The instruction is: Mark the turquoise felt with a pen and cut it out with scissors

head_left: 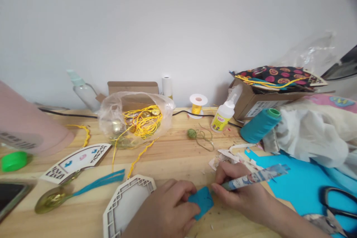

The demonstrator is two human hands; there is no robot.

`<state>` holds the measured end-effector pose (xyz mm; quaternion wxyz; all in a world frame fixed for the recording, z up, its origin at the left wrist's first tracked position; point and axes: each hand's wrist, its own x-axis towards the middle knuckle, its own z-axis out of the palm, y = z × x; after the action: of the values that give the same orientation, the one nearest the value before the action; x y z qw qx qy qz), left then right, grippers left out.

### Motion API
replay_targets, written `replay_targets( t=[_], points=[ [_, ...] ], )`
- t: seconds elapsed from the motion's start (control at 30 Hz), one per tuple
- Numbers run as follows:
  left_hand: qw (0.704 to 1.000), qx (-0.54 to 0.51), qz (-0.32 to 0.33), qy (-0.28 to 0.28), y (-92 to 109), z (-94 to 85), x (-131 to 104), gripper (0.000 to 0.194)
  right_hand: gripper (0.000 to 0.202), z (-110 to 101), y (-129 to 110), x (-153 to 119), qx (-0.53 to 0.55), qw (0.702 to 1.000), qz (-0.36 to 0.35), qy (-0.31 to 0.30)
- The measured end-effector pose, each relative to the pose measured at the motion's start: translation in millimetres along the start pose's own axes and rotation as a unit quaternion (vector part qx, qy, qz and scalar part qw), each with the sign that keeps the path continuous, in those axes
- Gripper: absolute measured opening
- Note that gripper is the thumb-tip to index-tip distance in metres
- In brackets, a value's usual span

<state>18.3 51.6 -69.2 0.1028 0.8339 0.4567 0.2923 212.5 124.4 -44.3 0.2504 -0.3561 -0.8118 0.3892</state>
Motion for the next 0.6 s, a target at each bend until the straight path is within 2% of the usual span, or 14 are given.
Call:
replay_targets(
  t=[0.27, 0.37, 0.43, 0.5, 0.6],
  points=[
    [1.0, -0.003, -0.001, 0.004, -2.0, 3.5, -2.5, 0.019, 0.021, 1.3, -0.4, -0.2, 0.014, 1.0, 0.01, 0.002],
    [1.0, -0.005, -0.007, 0.003, 0.9, -2.3, 0.3, 0.019, 0.021, 1.5, 0.3, -0.6, 0.013, 1.0, 0.01, 0.004],
    [1.0, -0.005, -0.012, -0.021, 5.1, -11.8, 4.5, 0.019, 0.022, 1.4, 1.0, -0.8, 0.019, 1.0, 0.011, 0.0],
    [0.996, -0.003, -0.021, -0.082, 9.2, -20.7, 8.4, 0.017, 0.022, 1.3, 1.4, -0.9, 0.02, 1.0, 0.012, -0.001],
    [0.997, 0.003, -0.024, -0.079, 10.2, -21.1, 8.8, 0.019, 0.021, 1.0, 1.0, -0.6, 0.018, 1.0, 0.016, -0.003]
  ],
)
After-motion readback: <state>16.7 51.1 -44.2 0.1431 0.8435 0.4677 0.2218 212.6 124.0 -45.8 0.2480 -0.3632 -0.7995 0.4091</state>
